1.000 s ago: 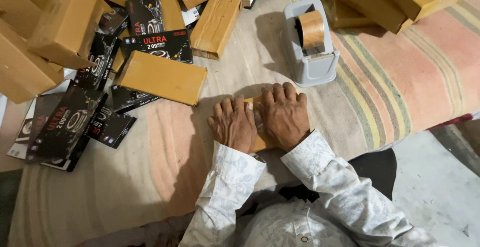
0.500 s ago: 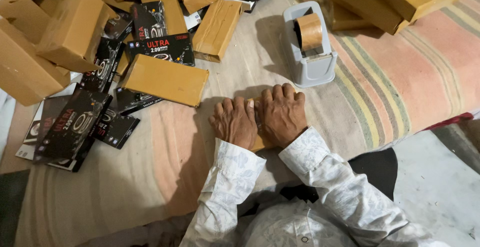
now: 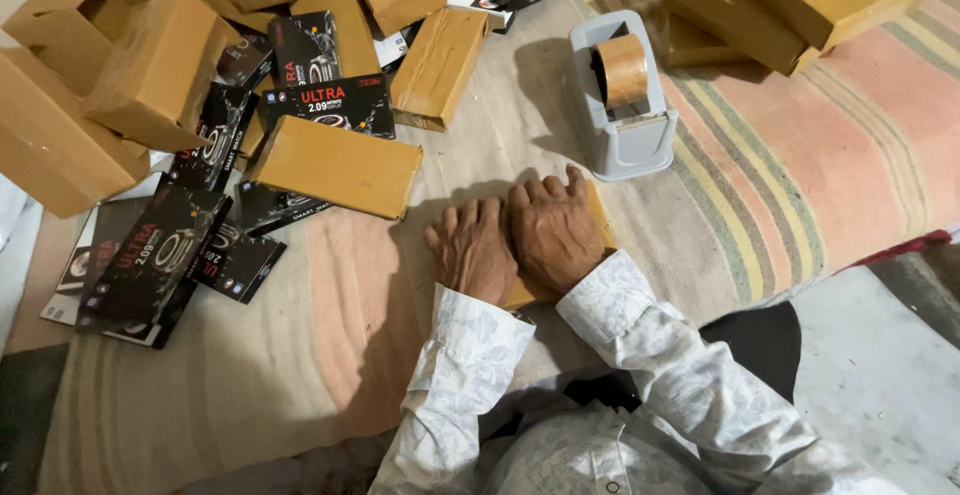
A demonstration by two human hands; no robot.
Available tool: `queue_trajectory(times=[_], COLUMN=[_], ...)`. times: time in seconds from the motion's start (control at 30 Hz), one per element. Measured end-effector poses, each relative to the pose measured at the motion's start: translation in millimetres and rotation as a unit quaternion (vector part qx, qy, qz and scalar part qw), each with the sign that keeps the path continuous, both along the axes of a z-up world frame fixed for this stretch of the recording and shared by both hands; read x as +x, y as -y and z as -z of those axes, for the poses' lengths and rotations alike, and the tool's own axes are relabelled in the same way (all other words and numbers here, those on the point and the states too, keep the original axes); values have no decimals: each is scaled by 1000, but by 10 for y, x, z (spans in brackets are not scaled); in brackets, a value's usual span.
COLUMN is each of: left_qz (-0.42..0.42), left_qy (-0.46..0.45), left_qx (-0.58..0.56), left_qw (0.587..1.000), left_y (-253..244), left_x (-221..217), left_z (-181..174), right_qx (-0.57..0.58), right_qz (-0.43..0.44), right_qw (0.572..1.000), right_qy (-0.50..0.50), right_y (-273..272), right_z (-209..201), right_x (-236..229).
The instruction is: The person places small product boxes into larger cardboard shipping boxes and seals them with packing tape. The person repeats this process for multiple units, using a tape dispenser to secure the flaps.
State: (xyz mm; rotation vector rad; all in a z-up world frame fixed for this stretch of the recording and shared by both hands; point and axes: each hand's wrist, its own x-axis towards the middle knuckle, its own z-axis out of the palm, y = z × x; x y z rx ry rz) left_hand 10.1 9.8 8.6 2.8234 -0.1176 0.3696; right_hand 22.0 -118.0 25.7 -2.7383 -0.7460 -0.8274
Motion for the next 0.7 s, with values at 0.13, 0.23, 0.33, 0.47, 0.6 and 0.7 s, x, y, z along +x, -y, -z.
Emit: queue_trajectory(times=[0.13, 0.23, 0.33, 0.47, 0.6, 0.7], left_qz=[39, 61, 67, 70, 75, 70], left_qy=[55, 74, 62, 59, 103, 125], left_qx=[17, 5, -19, -27, -16, -7], left_qw=[998, 995, 996, 995, 992, 990], left_y=[-35, -41, -62, -62, -48, -45], left_x=[25, 67, 86, 38, -18, -57], left_z=[86, 119, 121, 117, 91, 88], right_qx=[40, 40, 29, 29, 59, 92], right_qz=[-49, -45, -42, -34, -41, -61], right_qw=[997, 997, 998, 997, 996, 994], right_qy=[-47, -47, -46, -62, -50, -9], right_y=[29, 57, 43, 32, 42, 55], right_z=[58, 63, 41, 18, -5, -10], right_x=[29, 34, 39, 5, -55, -89])
